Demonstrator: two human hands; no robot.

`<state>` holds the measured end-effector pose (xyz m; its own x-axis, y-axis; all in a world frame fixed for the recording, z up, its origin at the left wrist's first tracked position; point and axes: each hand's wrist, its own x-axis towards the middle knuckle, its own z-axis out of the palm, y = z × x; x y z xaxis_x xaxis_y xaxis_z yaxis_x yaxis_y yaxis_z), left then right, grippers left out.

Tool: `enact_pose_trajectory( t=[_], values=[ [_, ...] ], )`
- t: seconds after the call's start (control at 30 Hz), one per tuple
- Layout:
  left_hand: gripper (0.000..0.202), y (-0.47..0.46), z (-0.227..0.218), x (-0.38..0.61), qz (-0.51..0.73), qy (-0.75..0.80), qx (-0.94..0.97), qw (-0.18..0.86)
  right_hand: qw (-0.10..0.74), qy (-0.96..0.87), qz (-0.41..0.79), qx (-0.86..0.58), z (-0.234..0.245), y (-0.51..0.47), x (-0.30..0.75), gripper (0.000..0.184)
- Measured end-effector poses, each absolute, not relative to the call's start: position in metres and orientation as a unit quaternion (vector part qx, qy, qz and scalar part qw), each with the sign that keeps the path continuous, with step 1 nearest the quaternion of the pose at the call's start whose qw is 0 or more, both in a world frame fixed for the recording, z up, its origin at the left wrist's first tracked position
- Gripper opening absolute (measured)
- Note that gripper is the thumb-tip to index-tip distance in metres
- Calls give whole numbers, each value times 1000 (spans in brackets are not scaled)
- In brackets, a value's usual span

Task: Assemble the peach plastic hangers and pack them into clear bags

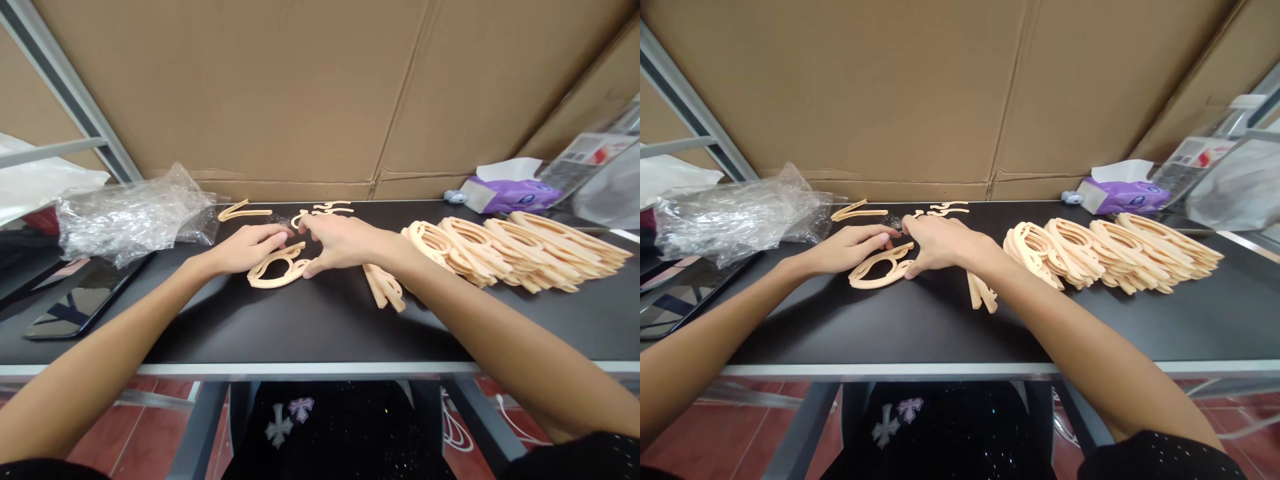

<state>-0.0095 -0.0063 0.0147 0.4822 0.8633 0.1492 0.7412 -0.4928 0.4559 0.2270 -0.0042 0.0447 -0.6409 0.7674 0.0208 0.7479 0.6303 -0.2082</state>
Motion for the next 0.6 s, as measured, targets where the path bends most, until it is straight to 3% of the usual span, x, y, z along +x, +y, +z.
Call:
enact_pose_trajectory(
  t=[0.1,0.37,0.47,0.6],
  values=[
    [53,-10,18,-7,177,450,851,207,82,-920,122,-364,40,-5,226,74],
    [65,-3,21,-17,141,462,843,238,39,-921,185,-342,39,-5,226,82],
    [68,-3,16,-16,142,484,836,215,15,-915,178,-362,45,-9,226,70],
    [65,-3,14,-12,146,496,833,198,-21,-915,139,-379,53,-15,224,40]
  ],
)
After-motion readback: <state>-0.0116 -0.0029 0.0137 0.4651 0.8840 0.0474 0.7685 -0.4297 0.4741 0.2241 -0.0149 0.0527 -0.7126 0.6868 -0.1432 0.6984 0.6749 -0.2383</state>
